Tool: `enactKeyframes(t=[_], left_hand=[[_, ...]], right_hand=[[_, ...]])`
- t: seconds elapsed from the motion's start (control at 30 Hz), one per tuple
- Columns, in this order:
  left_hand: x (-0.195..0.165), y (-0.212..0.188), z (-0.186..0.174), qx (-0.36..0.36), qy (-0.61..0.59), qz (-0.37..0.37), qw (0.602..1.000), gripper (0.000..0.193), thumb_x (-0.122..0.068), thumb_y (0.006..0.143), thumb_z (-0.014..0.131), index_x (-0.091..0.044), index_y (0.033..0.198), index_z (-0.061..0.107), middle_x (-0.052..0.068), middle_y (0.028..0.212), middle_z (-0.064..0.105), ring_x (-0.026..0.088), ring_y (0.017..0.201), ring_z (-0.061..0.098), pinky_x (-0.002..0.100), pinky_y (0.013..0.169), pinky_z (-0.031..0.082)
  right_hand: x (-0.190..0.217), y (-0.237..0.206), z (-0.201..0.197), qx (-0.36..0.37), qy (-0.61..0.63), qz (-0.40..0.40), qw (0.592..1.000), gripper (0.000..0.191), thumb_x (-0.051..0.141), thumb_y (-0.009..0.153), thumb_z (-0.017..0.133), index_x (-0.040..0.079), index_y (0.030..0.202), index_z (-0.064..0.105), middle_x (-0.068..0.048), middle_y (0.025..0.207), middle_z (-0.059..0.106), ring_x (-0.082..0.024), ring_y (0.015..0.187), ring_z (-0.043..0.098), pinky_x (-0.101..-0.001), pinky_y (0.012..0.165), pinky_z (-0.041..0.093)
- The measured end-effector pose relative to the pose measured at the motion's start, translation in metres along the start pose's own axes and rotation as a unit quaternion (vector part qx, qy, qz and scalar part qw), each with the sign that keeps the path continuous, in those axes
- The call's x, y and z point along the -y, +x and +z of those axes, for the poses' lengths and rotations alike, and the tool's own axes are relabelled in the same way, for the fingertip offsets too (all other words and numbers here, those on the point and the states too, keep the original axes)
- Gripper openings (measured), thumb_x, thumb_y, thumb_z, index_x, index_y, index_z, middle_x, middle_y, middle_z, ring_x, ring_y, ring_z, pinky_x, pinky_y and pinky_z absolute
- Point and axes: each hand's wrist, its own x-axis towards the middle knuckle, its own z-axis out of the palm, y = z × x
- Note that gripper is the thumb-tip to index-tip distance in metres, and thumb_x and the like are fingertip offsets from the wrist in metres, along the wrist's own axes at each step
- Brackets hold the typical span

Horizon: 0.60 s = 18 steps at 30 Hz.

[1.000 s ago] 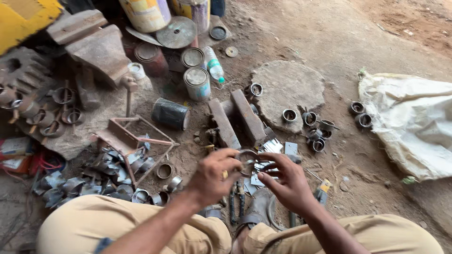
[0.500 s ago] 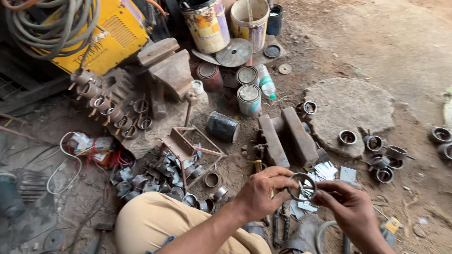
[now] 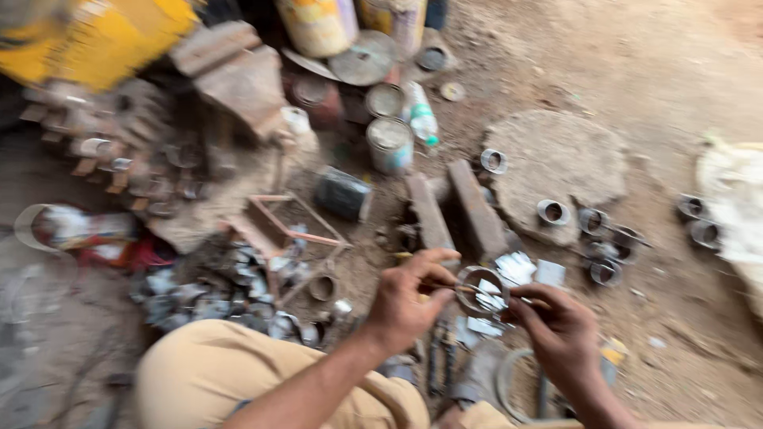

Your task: The person welds small metal rings using a handheld welding torch, creating bright sparks. They pick up rings from a pile, place them on a metal block, weld them, and then set them aside. The person also uses pliers to handle the metal pieces.

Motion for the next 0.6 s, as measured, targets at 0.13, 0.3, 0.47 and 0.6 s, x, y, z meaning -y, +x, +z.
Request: enactKeyframes(t=[0.13,0.3,0.47,0.6], left_hand=[[-0.008,0.000,-0.003,0.003,-0.024,-0.024,0.999,0.047,0.000,0.085,0.077,-0.008,0.129,0.063,0.006,0.099,0.079,0.013,0.087,0.078,0.025,0.076,0.065],[-0.013,-0.001,-0.005,0.012,-0.032,-0.045,0.998,0.045,0.000,0.086,0.075,-0.009,0.128,0.063,0.004,0.097,0.079,0.012,0.085,0.078,0.026,0.075,0.066],[-0.014,-0.004,-0.007,0.011,-0.014,-0.036,0.999,0.043,0.001,0.085,0.075,-0.009,0.126,0.065,0.004,0.097,0.079,0.012,0.086,0.079,0.026,0.075,0.067],[-0.013,-0.005,-0.007,0.012,0.005,-0.014,1.000,0.041,0.001,0.085,0.076,-0.009,0.123,0.066,0.003,0.097,0.079,0.012,0.087,0.078,0.027,0.077,0.066]], right_hand=[[0.011,-0.003,0.001,0.002,0.019,-0.028,0.999,0.018,0.003,0.091,0.070,-0.002,0.108,0.073,-0.013,0.091,0.080,-0.017,0.083,0.080,-0.0307,0.075,0.064],[0.026,-0.005,0.001,0.030,-0.007,-0.064,0.997,0.017,0.006,0.091,0.070,0.002,0.107,0.074,-0.010,0.093,0.081,-0.014,0.083,0.081,-0.0279,0.076,0.064],[0.038,-0.008,0.002,0.039,-0.034,-0.078,0.996,0.018,0.005,0.088,0.074,0.004,0.106,0.077,-0.009,0.094,0.079,-0.013,0.084,0.078,-0.0253,0.075,0.067],[0.039,-0.009,0.001,0.027,-0.053,-0.096,0.994,0.016,0.006,0.087,0.074,0.006,0.103,0.079,-0.008,0.094,0.079,-0.011,0.081,0.078,-0.0254,0.074,0.063]])
